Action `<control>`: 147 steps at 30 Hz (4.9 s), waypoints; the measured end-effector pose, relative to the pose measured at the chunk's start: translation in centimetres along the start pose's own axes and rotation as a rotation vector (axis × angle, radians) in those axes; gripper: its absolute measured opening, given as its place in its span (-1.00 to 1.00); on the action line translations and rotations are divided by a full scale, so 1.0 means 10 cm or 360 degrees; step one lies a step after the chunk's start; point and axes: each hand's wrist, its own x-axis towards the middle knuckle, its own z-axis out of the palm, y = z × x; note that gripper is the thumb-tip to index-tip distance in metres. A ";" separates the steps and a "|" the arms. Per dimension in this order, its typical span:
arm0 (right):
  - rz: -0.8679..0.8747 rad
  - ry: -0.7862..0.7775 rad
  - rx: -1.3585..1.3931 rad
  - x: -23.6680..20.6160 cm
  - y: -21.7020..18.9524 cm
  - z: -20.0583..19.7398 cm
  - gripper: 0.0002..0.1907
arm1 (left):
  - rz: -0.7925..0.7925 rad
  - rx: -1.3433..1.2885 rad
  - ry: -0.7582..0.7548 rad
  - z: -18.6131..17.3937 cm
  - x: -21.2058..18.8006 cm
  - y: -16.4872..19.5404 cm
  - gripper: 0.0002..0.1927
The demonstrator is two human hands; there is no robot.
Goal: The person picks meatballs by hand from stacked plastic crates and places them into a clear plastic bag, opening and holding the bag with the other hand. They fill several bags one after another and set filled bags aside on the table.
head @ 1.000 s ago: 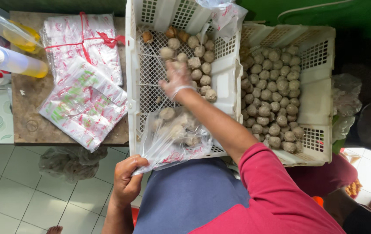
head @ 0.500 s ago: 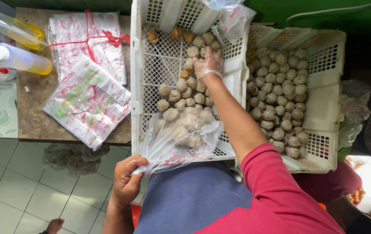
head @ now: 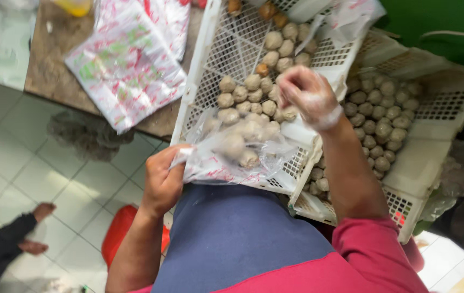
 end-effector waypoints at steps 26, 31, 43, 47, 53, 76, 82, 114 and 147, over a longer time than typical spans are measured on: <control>-0.0567 -0.0526 -0.2529 -0.35 0.45 1.57 -0.70 | -0.0387 -0.1161 -0.0616 0.10 0.24 -0.33 -0.65; -0.0154 -0.0730 -0.2518 -0.22 0.38 1.53 -0.68 | -0.0377 -0.1180 -0.0737 0.10 0.24 -0.39 -0.71; -0.0648 -0.0589 -0.2268 -0.18 0.35 1.56 -0.75 | -0.0095 -0.0961 -0.0795 0.03 0.25 -0.25 -0.63; 0.0265 -0.0547 -0.2293 -0.16 0.37 1.38 -0.63 | -0.0335 -0.1080 -0.0633 0.10 0.24 -0.30 -0.60; 0.0525 -0.1018 0.0619 -0.54 0.00 0.61 -0.37 | -0.0325 -0.1097 -0.0508 0.15 0.22 -0.40 -0.57; -0.0014 -0.1052 -0.2223 -0.53 -0.18 1.52 -0.76 | -0.0176 -0.1012 -0.0683 0.08 0.22 -0.36 -0.48; -0.0452 -0.1170 -0.2463 -0.43 0.12 1.46 -0.78 | -0.0242 -0.1000 -0.0728 0.09 0.22 -0.33 -0.49; -0.0385 -0.1125 -0.2301 -0.41 0.17 1.41 -0.83 | -0.0151 -0.0843 -0.0620 0.09 0.29 -0.49 -0.57; 0.0415 -0.0836 -0.2367 -0.78 -0.01 1.00 -0.57 | -0.0258 -0.0907 -0.0779 0.09 0.23 -0.30 -0.53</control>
